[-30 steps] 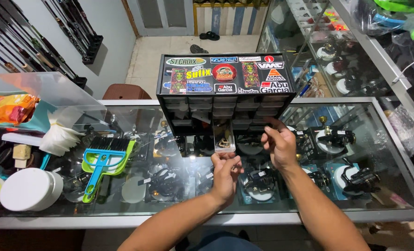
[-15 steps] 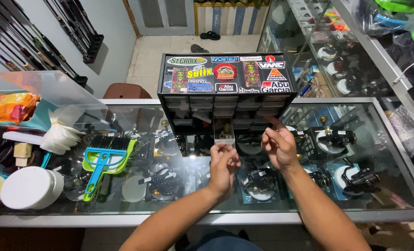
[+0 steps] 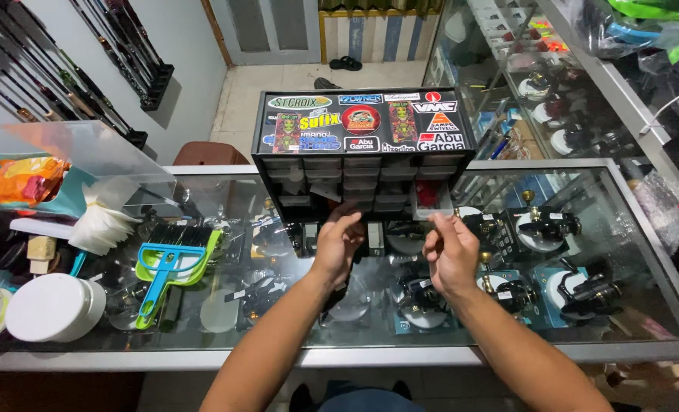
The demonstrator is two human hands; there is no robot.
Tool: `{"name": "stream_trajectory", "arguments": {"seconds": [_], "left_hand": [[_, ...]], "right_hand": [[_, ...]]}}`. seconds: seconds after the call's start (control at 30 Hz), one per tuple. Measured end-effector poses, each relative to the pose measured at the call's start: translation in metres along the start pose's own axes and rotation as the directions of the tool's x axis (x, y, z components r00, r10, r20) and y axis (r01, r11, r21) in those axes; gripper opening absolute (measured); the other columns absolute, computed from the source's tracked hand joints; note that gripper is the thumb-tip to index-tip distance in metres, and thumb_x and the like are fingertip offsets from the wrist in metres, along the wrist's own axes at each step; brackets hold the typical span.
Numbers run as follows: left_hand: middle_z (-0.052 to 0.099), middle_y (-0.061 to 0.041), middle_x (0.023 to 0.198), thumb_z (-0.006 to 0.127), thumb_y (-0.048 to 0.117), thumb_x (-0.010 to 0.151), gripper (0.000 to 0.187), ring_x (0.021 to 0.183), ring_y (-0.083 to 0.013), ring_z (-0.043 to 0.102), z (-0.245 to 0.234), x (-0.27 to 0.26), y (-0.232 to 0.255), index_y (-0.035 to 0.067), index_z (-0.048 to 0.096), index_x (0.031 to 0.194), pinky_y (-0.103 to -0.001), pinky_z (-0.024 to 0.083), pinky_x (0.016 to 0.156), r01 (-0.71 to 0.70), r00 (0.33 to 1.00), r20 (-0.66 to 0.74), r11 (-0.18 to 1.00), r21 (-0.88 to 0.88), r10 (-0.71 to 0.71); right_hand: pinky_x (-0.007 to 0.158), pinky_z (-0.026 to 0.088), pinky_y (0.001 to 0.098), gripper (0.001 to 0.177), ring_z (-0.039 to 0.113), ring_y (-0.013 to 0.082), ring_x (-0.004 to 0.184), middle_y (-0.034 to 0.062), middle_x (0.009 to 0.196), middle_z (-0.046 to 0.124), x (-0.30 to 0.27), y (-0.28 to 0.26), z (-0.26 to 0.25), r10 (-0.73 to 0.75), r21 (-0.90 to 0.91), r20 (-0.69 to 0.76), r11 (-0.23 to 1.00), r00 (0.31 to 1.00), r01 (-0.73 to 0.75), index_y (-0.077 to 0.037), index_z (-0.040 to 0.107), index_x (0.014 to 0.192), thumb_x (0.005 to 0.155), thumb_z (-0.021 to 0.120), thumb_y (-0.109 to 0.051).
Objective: The person uses a small brush to dust the top and sides of several black product boxes on a glass display counter. They also open and close drawers in a tackle box organizer and handle small plastic bags containing fishing accessories.
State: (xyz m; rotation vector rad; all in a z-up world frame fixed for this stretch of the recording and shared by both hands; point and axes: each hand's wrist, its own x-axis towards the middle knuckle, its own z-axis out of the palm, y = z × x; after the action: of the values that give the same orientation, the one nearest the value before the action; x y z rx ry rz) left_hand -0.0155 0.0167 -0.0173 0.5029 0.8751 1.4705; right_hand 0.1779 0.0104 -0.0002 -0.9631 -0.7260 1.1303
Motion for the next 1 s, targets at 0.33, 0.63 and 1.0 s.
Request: {"name": "stream_trajectory", "arguments": {"seconds": [0.33,0.63,1.0], "left_hand": [[0.056,-0.006,0.069,0.071,0.018,0.093,0.030,0.068,-0.0171,0.058,-0.011,0.008,-0.008,0.007,0.061,0.120,-0.029,0.047,0.067,0.007,1.000,0.017,1.000,0.008,-0.007],[0.061,-0.006,0.097,0.068,0.008,0.092,0.053,0.078,-0.0118,0.062,0.003,-0.010,0.010,0.005,0.050,0.141,-0.025,0.051,0.070,-0.047,0.977,0.198,0.987,-0.151,0.077],[0.050,-0.009,0.091,0.062,0.000,0.088,0.052,0.072,-0.0156,0.049,0.008,-0.025,-0.009,0.006,0.046,0.137,-0.028,0.043,0.066,-0.126,0.956,0.226,0.960,-0.251,0.185]], "right_hand": [[0.030,0.035,0.0220,0.018,0.043,0.0139,0.028,0.0124,0.043,0.050,-0.009,-0.009,0.002,0.007,-0.004,-0.053,1.000,0.999,-0.007,0.000,0.068,0.084,0.091,0.072,-0.016],[0.032,0.038,0.0230,0.019,0.046,0.0148,0.030,0.0129,0.047,0.054,-0.001,-0.009,0.001,0.064,-0.005,-0.036,0.998,0.997,-0.064,0.000,0.070,0.089,0.091,0.072,-0.019],[0.037,0.043,0.0176,0.031,0.057,0.0142,0.040,0.0119,0.060,0.063,0.052,0.030,-0.024,0.007,-0.058,0.076,0.998,0.997,-0.003,-0.009,0.069,0.119,0.093,0.071,-0.026]]}}
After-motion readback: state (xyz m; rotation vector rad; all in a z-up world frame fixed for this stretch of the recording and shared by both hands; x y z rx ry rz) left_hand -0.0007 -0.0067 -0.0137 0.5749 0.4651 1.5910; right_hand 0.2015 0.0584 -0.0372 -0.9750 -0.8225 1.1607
